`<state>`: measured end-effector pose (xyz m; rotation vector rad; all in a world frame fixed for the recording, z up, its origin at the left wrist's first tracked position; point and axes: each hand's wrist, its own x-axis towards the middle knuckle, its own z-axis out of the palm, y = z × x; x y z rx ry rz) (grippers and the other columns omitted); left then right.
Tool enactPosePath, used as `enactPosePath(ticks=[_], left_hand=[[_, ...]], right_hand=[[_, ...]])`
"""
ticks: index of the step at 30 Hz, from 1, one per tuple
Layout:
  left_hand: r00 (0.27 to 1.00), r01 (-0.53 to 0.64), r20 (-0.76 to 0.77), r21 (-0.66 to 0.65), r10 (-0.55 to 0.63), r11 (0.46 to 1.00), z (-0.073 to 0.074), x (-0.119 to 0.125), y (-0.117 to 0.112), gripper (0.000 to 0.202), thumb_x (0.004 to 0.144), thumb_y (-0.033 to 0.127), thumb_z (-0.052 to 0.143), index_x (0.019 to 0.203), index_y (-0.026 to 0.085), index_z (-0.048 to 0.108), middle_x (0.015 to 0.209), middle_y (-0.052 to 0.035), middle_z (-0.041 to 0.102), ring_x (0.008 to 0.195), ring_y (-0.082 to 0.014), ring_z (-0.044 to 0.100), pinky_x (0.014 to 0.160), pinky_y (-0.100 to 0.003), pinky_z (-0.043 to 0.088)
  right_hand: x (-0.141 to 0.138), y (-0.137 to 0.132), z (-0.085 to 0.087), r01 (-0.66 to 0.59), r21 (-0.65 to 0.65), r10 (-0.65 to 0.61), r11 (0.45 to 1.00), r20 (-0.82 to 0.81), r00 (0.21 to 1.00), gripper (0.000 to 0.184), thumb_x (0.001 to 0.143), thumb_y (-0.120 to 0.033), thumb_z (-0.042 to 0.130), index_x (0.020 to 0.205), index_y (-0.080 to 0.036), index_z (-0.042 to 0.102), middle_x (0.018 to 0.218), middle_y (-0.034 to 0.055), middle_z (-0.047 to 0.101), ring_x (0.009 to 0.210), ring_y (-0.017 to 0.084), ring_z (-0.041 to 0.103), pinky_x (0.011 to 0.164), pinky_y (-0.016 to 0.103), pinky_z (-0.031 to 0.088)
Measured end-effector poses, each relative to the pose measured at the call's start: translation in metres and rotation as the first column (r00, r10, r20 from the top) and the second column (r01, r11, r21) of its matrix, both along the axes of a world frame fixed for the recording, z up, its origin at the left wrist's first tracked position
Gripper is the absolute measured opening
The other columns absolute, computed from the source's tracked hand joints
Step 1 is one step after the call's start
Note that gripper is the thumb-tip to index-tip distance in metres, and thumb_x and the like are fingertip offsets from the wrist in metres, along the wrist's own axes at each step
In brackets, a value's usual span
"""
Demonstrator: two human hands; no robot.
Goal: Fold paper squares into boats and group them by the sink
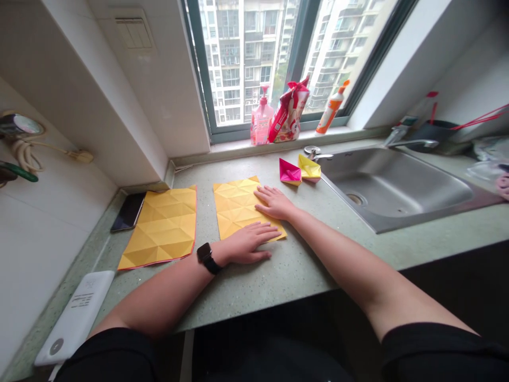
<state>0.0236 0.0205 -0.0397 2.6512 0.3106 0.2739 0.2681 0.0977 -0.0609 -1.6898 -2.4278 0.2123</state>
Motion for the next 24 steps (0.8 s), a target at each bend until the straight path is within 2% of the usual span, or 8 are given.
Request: enactPosePath(ticks=[5,9,11,12,15,16,20,24], left_hand=[[0.939,-0.254,-0.207,0.121,0.275,0.959,0.004,-0.02,0.013,0.08,0.108,0.067,0.054,0.172,0.021,0.04,0.18,-0.0195,0.035,0.169,-0.0403,0.027,0.137,-0.066,0.016],[0.749,-0.554,-0.328,0.165,0.575,0.816,0.008,-0.045,0.03,0.07,0.114,0.059,0.04,0.172,0.02,0.038,0.182,-0.0208,0.027,0.17,-0.0423,0.025,0.134,-0.069,0.019],[0.679,-0.633,-0.322,0.199,0.659,0.749,0.008,-0.053,0.03,0.069,0.115,0.055,0.041,0.172,0.017,0.038,0.182,-0.0223,0.024,0.17,-0.0439,0.023,0.134,-0.07,0.018],[0.698,-0.617,-0.304,0.204,0.648,0.76,0.007,-0.056,0.027,0.068,0.115,0.053,0.041,0.173,0.017,0.038,0.183,-0.0217,0.025,0.17,-0.0425,0.023,0.135,-0.068,0.017],[0.872,-0.391,-0.254,0.154,0.419,0.907,0.004,-0.06,0.013,0.062,0.116,0.051,0.041,0.173,0.024,0.039,0.183,-0.0135,0.029,0.171,-0.0333,0.024,0.139,-0.057,0.017],[0.894,-0.359,-0.23,0.143,0.384,0.922,0.003,-0.061,0.009,0.062,0.116,0.052,0.042,0.172,0.026,0.041,0.183,-0.0124,0.03,0.171,-0.0329,0.024,0.139,-0.056,0.017],[0.924,-0.355,-0.115,0.094,0.364,0.93,0.009,-0.066,0.001,0.085,0.1,0.065,0.073,0.169,0.024,0.046,0.18,-0.018,0.036,0.168,-0.0387,0.032,0.137,-0.06,0.026],[0.942,-0.337,0.024,0.083,0.336,0.938,0.02,-0.07,0.0,0.075,0.094,0.048,0.085,0.16,0.027,0.058,0.17,-0.0166,0.051,0.159,-0.0357,0.048,0.132,-0.058,0.039]], right_hand=[[-0.006,-0.004,0.005,0.031,-0.024,-0.03,0.999,0.051,0.998,0.074,0.107,-0.065,0.049,0.171,-0.025,0.046,0.182,0.0101,0.034,0.17,0.034,0.027,0.138,0.056,0.022],[-0.007,-0.003,0.005,0.021,-0.023,-0.02,1.0,0.047,0.999,0.076,0.108,-0.067,0.044,0.171,-0.025,0.045,0.183,0.01,0.031,0.17,0.035,0.026,0.137,0.057,0.022],[-0.008,-0.003,0.005,0.02,-0.017,-0.019,1.0,0.045,0.999,0.075,0.108,-0.067,0.043,0.171,-0.025,0.044,0.183,0.01,0.032,0.17,0.036,0.027,0.137,0.058,0.022],[-0.008,-0.004,0.004,0.02,-0.017,-0.02,1.0,0.045,0.999,0.075,0.109,-0.066,0.043,0.171,-0.024,0.044,0.183,0.0104,0.032,0.17,0.036,0.027,0.137,0.059,0.022],[-0.007,-0.003,0.004,0.018,-0.022,-0.018,1.0,0.035,0.999,0.074,0.109,-0.064,0.044,0.17,-0.022,0.046,0.182,0.0111,0.032,0.17,0.036,0.027,0.137,0.059,0.022],[-0.007,-0.003,0.003,0.015,-0.021,-0.015,1.0,0.025,1.0,0.073,0.109,-0.063,0.046,0.169,-0.022,0.048,0.182,0.0112,0.033,0.169,0.037,0.028,0.137,0.059,0.023],[0.002,0.0,0.0,-0.015,0.011,0.016,1.0,-0.066,0.998,0.063,0.107,-0.057,0.056,0.161,-0.025,0.06,0.177,0.0116,0.045,0.165,0.039,0.038,0.134,0.062,0.029],[0.015,0.002,-0.006,-0.05,0.068,0.066,0.996,-0.245,0.967,0.048,0.105,-0.046,0.061,0.145,-0.023,0.073,0.163,0.0133,0.062,0.155,0.036,0.052,0.131,0.058,0.039]])
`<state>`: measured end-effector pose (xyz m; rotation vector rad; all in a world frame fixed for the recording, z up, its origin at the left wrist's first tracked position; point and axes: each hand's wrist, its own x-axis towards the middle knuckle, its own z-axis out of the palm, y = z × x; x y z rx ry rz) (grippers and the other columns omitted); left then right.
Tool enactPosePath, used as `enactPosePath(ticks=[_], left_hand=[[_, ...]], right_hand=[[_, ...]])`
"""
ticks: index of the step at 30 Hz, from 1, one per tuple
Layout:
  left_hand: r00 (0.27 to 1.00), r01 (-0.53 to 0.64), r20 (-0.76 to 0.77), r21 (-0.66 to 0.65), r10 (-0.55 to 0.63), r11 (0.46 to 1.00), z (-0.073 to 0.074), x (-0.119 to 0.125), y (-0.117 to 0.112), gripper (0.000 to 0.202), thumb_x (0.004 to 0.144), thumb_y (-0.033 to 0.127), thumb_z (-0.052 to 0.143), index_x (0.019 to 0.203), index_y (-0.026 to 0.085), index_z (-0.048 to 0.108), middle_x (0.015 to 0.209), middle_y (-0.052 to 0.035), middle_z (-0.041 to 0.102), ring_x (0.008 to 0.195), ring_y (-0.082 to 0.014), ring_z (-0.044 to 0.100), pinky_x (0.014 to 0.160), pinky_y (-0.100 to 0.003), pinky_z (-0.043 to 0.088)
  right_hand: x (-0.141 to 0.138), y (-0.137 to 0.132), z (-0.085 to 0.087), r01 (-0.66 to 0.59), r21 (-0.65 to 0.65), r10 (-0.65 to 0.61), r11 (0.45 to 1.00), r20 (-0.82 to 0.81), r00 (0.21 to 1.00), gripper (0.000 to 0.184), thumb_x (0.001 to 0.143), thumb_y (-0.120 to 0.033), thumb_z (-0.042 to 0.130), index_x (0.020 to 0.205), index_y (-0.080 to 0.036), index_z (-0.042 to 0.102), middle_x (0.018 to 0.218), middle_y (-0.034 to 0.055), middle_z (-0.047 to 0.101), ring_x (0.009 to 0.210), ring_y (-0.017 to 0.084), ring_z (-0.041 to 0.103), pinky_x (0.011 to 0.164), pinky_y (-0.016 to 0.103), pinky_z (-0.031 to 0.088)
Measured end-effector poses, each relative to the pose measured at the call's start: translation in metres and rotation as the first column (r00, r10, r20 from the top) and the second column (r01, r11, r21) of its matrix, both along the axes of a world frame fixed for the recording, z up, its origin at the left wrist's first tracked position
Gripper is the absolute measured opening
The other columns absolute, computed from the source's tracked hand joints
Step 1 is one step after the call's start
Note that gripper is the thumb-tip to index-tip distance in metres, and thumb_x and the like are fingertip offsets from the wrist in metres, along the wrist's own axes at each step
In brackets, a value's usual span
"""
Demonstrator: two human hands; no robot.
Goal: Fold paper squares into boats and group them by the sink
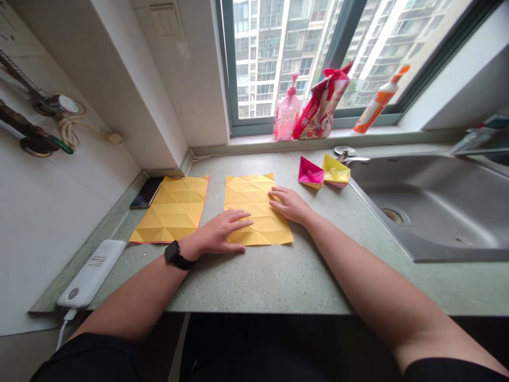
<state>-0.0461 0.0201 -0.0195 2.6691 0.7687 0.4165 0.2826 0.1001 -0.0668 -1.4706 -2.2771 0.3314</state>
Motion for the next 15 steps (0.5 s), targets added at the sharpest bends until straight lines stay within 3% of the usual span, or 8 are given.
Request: enactPosePath(ticks=[5,11,15], left_hand=[[0.997,0.004,0.076,0.025,-0.006,1.0,0.001,0.005,-0.007,0.047,0.101,0.032,0.075,0.146,0.025,0.068,0.15,-0.0133,0.07,0.134,-0.029,0.069,0.117,-0.049,0.056],[0.995,-0.094,0.039,0.082,0.091,0.992,-0.003,0.023,-0.016,0.044,0.097,0.041,0.08,0.135,0.021,0.071,0.139,-0.0132,0.075,0.124,-0.0314,0.072,0.107,-0.048,0.059],[0.993,-0.116,-0.005,0.135,0.118,0.984,0.0,0.033,-0.022,0.02,0.104,0.037,0.069,0.114,0.021,0.074,0.123,-0.0101,0.078,0.108,-0.0264,0.075,0.092,-0.039,0.06]], right_hand=[[0.004,0.0,-0.003,-0.008,0.036,0.014,0.999,-0.148,0.989,0.038,0.104,-0.042,0.059,0.132,-0.028,0.081,0.147,0.0103,0.074,0.139,0.033,0.066,0.125,0.057,0.048],[0.002,0.0,-0.003,-0.042,0.053,0.045,0.998,-0.068,0.997,0.037,0.101,-0.04,0.064,0.131,-0.027,0.082,0.144,0.013,0.073,0.139,0.037,0.064,0.124,0.059,0.048],[0.002,0.001,-0.004,-0.056,0.054,0.059,0.997,-0.065,0.996,0.038,0.103,-0.043,0.063,0.134,-0.03,0.081,0.144,0.0124,0.073,0.14,0.036,0.064,0.125,0.06,0.048]])
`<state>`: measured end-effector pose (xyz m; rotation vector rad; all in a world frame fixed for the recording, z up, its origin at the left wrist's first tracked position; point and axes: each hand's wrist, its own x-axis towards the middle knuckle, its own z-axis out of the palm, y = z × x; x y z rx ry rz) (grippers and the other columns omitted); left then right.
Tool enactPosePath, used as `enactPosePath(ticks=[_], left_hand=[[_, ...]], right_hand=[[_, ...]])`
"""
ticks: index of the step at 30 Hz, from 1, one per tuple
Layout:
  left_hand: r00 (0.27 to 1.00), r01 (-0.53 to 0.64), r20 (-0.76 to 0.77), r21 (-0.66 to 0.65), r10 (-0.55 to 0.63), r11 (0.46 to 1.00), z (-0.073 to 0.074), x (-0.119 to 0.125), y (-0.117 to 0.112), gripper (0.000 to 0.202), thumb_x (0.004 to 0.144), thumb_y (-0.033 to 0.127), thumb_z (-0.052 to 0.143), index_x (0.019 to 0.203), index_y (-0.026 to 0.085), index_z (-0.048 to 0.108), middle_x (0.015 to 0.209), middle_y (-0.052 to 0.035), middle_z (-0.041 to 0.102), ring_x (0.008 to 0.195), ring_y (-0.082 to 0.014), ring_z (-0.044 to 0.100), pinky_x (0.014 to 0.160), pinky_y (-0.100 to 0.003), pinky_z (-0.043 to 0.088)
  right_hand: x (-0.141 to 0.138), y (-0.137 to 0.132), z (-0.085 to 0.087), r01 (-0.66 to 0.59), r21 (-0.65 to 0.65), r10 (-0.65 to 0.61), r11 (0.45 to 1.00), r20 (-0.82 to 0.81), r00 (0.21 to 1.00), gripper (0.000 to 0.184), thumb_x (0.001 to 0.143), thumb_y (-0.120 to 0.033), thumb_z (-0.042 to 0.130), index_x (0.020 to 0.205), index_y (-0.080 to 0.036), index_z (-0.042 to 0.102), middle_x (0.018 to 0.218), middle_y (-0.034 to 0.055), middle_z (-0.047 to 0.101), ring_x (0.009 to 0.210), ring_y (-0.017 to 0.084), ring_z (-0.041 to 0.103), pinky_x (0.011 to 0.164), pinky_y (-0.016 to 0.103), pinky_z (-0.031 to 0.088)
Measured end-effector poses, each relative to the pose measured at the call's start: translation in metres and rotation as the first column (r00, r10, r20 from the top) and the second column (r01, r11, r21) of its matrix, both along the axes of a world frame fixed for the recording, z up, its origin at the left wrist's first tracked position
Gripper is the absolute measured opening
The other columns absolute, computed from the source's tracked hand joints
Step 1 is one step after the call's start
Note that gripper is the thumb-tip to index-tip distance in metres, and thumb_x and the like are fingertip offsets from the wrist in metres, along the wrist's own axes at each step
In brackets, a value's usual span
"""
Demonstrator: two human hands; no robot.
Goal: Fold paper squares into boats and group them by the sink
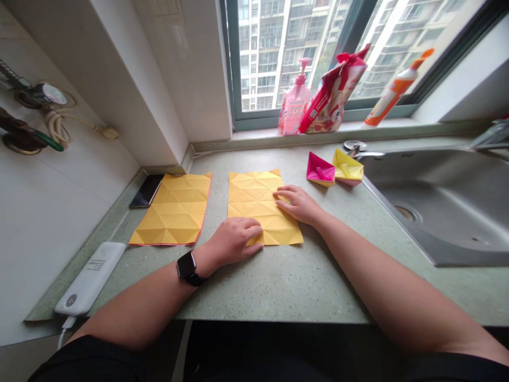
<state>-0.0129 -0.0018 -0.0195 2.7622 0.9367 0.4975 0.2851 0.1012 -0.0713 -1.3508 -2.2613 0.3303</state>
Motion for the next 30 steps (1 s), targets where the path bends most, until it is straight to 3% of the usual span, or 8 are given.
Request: enactPosePath(ticks=[5,9,14,17,20,24,27,30], left_hand=[[1.0,-0.018,0.027,0.062,0.016,0.998,0.0,0.001,-0.003,0.024,0.108,0.028,0.055,0.095,0.021,0.073,0.096,-0.0059,0.076,0.082,-0.0179,0.071,0.074,-0.03,0.054],[0.995,-0.093,0.036,0.133,0.089,0.987,0.002,-0.003,0.0,0.028,0.111,0.028,0.05,0.094,0.02,0.07,0.088,-0.0044,0.075,0.073,-0.0174,0.067,0.067,-0.03,0.048],[0.967,-0.236,0.147,0.211,0.208,0.949,0.009,-0.013,0.004,0.028,0.113,0.029,0.048,0.097,0.02,0.069,0.09,-0.0052,0.077,0.078,-0.0203,0.07,0.072,-0.033,0.05],[0.95,-0.288,0.189,0.222,0.248,0.931,0.012,-0.018,0.006,0.029,0.114,0.031,0.048,0.098,0.02,0.069,0.089,-0.0052,0.078,0.078,-0.0203,0.071,0.074,-0.033,0.052],[0.944,-0.297,0.219,0.226,0.249,0.928,0.014,-0.022,0.008,0.029,0.114,0.031,0.049,0.097,0.02,0.07,0.091,-0.0052,0.079,0.081,-0.0203,0.073,0.077,-0.033,0.054],[0.941,-0.232,0.298,0.226,0.16,0.946,0.019,-0.033,0.011,0.027,0.111,0.041,0.059,0.098,0.021,0.071,0.094,-0.0059,0.08,0.091,-0.0238,0.075,0.09,-0.039,0.058],[0.916,-0.218,0.376,0.174,0.14,0.96,0.022,-0.046,0.016,0.042,0.1,0.062,0.074,0.11,0.021,0.073,0.105,-0.0085,0.081,0.101,-0.0273,0.076,0.099,-0.043,0.058],[0.862,-0.242,0.467,0.036,0.198,0.969,0.02,-0.055,0.022,0.047,0.096,0.065,0.078,0.112,0.021,0.073,0.11,-0.0091,0.081,0.105,-0.0266,0.076,0.101,-0.041,0.058]], right_hand=[[0.002,-0.002,0.002,-0.024,-0.04,0.021,0.999,-0.072,0.997,0.042,0.109,-0.052,0.054,0.128,-0.031,0.084,0.143,0.0118,0.074,0.14,0.035,0.064,0.126,0.06,0.047],[0.008,-0.01,0.016,-0.07,-0.091,0.049,0.993,-0.212,0.976,0.067,0.112,-0.071,0.032,0.127,-0.032,0.084,0.142,0.0101,0.075,0.14,0.033,0.066,0.125,0.058,0.047],[0.01,-0.026,0.041,-0.216,-0.022,0.198,0.976,-0.325,0.925,0.096,0.103,-0.089,0.015,0.116,-0.027,0.086,0.125,0.0122,0.083,0.124,0.033,0.075,0.114,0.054,0.055],[0.003,-0.035,0.05,-0.304,0.02,0.297,0.953,-0.281,0.913,0.082,0.097,-0.093,0.042,0.124,-0.027,0.084,0.124,0.0112,0.083,0.12,0.033,0.077,0.109,0.052,0.058],[-0.006,-0.041,0.049,-0.287,0.052,0.291,0.957,-0.21,0.933,0.057,0.097,-0.068,0.073,0.138,-0.029,0.077,0.123,0.0085,0.084,0.115,0.03,0.078,0.105,0.048,0.061],[-0.01,-0.04,0.043,-0.27,0.093,0.282,0.958,-0.169,0.944,0.025,0.104,-0.038,0.064,0.116,-0.031,0.085,0.111,0.0058,0.085,0.1,0.025,0.081,0.094,0.043,0.065],[-0.007,-0.038,0.044,-0.21,0.136,0.237,0.968,-0.234,0.943,0.023,0.103,-0.036,0.065,0.104,-0.031,0.087,0.107,0.0058,0.085,0.098,0.026,0.081,0.093,0.044,0.066],[-0.002,-0.037,0.049,-0.164,0.17,0.217,0.972,-0.366,0.905,0.02,0.102,-0.04,0.07,0.101,-0.029,0.087,0.104,0.0073,0.086,0.097,0.027,0.081,0.092,0.044,0.066]])
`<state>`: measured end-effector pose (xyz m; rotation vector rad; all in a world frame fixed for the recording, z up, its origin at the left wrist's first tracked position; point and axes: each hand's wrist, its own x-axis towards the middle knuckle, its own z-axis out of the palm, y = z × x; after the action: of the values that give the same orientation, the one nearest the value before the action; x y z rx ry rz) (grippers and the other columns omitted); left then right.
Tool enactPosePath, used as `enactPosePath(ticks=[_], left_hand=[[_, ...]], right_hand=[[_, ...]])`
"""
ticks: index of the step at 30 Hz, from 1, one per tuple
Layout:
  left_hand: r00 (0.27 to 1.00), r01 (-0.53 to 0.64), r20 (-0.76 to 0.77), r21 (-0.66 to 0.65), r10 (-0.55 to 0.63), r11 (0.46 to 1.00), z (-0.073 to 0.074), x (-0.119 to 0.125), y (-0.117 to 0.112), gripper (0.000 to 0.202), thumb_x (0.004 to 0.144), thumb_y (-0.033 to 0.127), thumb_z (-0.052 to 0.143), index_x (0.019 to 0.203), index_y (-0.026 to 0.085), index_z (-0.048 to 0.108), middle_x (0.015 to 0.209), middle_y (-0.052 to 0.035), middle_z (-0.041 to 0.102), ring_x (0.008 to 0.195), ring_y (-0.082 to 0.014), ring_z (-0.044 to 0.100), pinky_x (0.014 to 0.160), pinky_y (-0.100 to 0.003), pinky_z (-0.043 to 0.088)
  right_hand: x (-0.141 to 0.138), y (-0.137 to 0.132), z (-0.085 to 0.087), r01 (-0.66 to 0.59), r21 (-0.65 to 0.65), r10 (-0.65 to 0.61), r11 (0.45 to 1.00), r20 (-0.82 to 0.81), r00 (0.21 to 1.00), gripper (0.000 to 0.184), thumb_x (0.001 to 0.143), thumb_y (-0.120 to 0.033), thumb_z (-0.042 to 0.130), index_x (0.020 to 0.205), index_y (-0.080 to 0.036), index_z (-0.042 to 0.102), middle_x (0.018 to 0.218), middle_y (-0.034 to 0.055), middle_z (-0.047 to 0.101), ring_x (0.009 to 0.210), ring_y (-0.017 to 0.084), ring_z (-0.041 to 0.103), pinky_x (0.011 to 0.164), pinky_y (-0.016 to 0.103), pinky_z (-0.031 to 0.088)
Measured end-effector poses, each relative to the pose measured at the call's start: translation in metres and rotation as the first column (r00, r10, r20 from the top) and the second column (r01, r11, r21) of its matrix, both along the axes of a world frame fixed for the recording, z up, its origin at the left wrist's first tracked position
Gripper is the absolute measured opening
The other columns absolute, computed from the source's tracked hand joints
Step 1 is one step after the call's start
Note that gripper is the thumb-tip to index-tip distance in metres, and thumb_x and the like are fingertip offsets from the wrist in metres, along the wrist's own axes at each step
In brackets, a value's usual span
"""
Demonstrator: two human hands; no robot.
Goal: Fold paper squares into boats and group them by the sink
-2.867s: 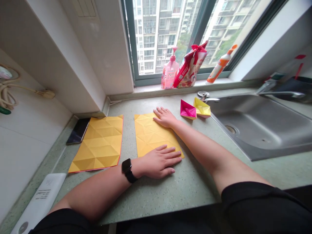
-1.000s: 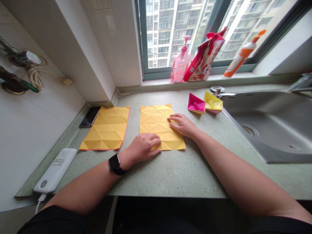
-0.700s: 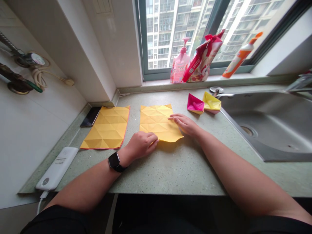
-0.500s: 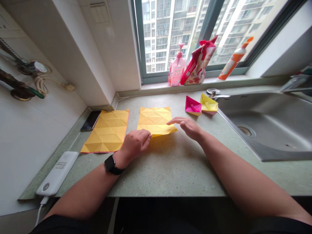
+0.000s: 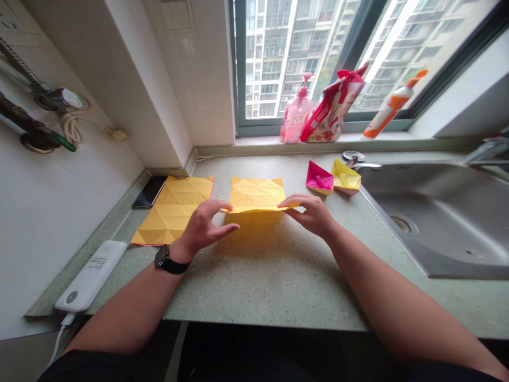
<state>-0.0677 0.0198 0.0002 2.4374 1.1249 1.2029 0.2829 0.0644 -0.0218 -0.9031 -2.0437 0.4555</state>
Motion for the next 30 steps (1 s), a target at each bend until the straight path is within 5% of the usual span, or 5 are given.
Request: enactPosePath(ticks=[4,12,17,22,30], left_hand=[[0.98,-0.032,0.189,-0.18,0.067,0.983,-0.009,0.001,0.006,0.036,0.102,0.056,0.072,0.103,0.02,0.074,0.104,-0.0077,0.081,0.098,-0.0228,0.076,0.094,-0.035,0.059],[0.961,-0.071,0.22,-0.379,0.165,0.923,-0.014,0.007,0.004,0.032,0.104,0.049,0.065,0.104,0.019,0.075,0.094,-0.0067,0.08,0.087,-0.0219,0.075,0.081,-0.032,0.058],[0.944,-0.099,0.236,-0.465,0.231,0.88,-0.019,0.01,0.004,0.034,0.103,0.05,0.064,0.12,0.021,0.07,0.088,-0.0016,0.077,0.081,-0.0192,0.073,0.076,-0.029,0.055],[0.964,-0.093,0.175,-0.485,0.201,0.869,-0.02,0.011,0.001,0.077,0.1,0.046,0.073,0.164,0.021,0.04,0.088,0.0026,0.074,0.082,-0.0176,0.073,0.083,-0.03,0.056],[0.97,-0.238,-0.047,-0.4,0.24,0.885,-0.026,0.008,0.005,0.079,0.102,0.031,0.064,0.172,0.02,0.028,0.086,0.0029,0.072,0.077,-0.0185,0.069,0.082,-0.033,0.057]], right_hand=[[0.004,-0.001,0.005,-0.045,-0.092,0.037,0.995,-0.089,0.995,0.025,0.098,-0.049,0.076,0.097,-0.027,0.087,0.098,0.0084,0.086,0.091,0.027,0.081,0.089,0.044,0.066],[0.008,0.001,0.0,-0.016,-0.332,-0.022,0.943,-0.112,0.993,0.046,0.091,-0.064,0.079,0.113,-0.023,0.082,0.106,0.0099,0.084,0.092,0.028,0.079,0.086,0.046,0.066],[0.009,0.003,-0.001,0.117,-0.33,-0.109,0.937,0.042,0.993,0.049,0.094,-0.056,0.074,0.131,-0.024,0.075,0.095,0.0068,0.08,0.08,0.026,0.073,0.077,0.042,0.063],[0.008,0.004,-0.002,0.235,-0.333,-0.203,0.913,0.129,0.971,0.054,0.096,-0.047,0.067,0.144,-0.022,0.064,0.088,0.0043,0.078,0.076,0.025,0.072,0.074,0.04,0.059],[0.005,0.006,-0.017,0.349,-0.207,-0.29,0.914,0.269,0.919,0.08,0.094,-0.037,0.066,0.168,-0.019,0.041,0.087,0.0028,0.075,0.076,0.027,0.072,0.076,0.044,0.06]])
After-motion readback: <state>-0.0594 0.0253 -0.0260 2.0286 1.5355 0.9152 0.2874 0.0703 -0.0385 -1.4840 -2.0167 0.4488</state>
